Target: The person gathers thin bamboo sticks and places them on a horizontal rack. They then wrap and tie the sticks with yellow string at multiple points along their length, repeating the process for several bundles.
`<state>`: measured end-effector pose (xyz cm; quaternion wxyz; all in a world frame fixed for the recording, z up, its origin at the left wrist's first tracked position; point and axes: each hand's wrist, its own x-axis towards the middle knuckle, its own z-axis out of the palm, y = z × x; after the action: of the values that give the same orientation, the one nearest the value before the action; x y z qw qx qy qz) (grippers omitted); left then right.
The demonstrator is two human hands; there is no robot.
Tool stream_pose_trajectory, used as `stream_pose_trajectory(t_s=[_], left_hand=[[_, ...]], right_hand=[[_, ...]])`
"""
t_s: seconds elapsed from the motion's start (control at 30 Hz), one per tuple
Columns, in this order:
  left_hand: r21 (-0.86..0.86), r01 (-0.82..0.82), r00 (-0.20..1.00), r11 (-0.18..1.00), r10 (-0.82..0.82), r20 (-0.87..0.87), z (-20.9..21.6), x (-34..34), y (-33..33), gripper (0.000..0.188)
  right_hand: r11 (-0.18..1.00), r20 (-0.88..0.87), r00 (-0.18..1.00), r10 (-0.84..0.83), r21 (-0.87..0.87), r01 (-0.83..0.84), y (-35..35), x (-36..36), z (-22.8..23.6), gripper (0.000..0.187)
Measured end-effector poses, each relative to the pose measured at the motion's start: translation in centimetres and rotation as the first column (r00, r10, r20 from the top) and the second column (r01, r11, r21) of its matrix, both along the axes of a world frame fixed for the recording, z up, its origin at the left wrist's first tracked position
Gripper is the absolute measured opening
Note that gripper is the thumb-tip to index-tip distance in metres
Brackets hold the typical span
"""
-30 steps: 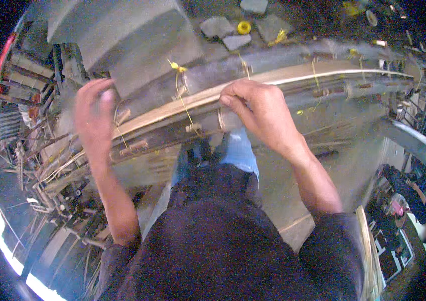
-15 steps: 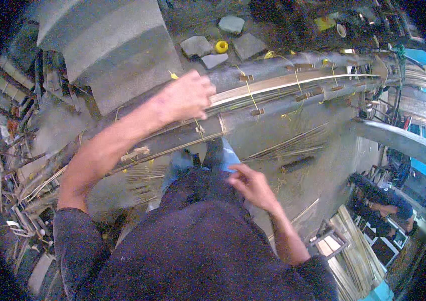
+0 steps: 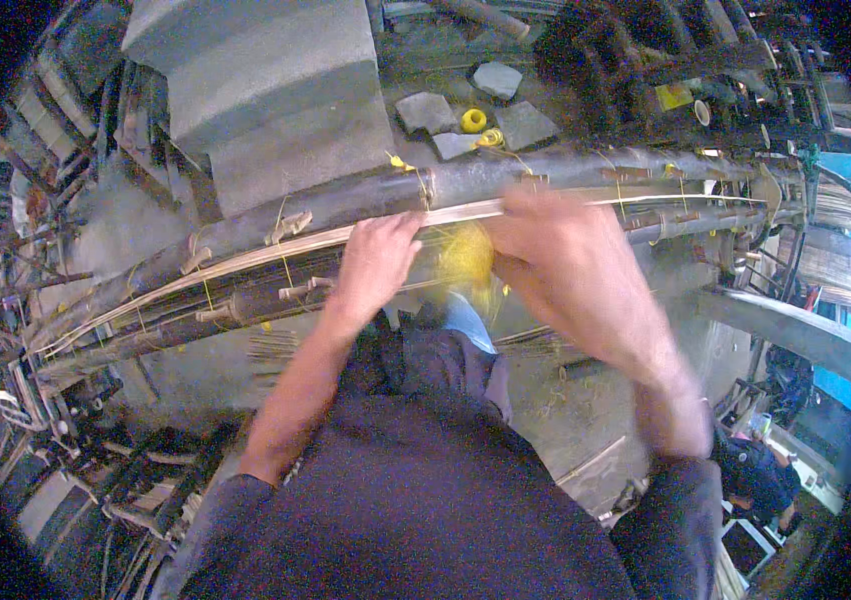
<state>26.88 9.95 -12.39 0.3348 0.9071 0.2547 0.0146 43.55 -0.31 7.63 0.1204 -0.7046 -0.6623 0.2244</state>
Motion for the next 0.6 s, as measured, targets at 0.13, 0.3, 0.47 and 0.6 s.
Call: stream_pose_trajectory(t_s=[0.13, 0.3, 0.47, 0.6], left_hand=[[0.311, -0.241, 0.945, 0.919, 0.150, 0.291, -1.5, 1.4, -1.0, 0.025], [0.275, -0.169, 0.960, 0.947, 0.095, 0.262, -2.4, 2.7, -1.1, 0.023], [0.102, -0.293, 0.891, 0.951, 0.233, 0.390, -2.8, 1.1, -2.4, 0.016], [0.087, -0.202, 0.977, 0.975, 0.195, 0.086, -0.8, 1.9, -1.4, 0.022]], right_hand=[[0.924, -0.085, 0.924, 0.374, 0.116, -0.363, 11.2, -3.4, -3.1, 0.020], [0.990, -0.010, 1.000, 0.021, -0.139, -0.022, 13.4, 4.0, -14.8, 0.026], [0.928, -0.916, 0.384, 0.118, 0.239, 0.286, 6.6, -0.4, -14.3, 0.017], [0.928, -0.558, 0.830, 0.000, -0.309, -0.207, -3.7, -5.0, -19.9, 0.025]])
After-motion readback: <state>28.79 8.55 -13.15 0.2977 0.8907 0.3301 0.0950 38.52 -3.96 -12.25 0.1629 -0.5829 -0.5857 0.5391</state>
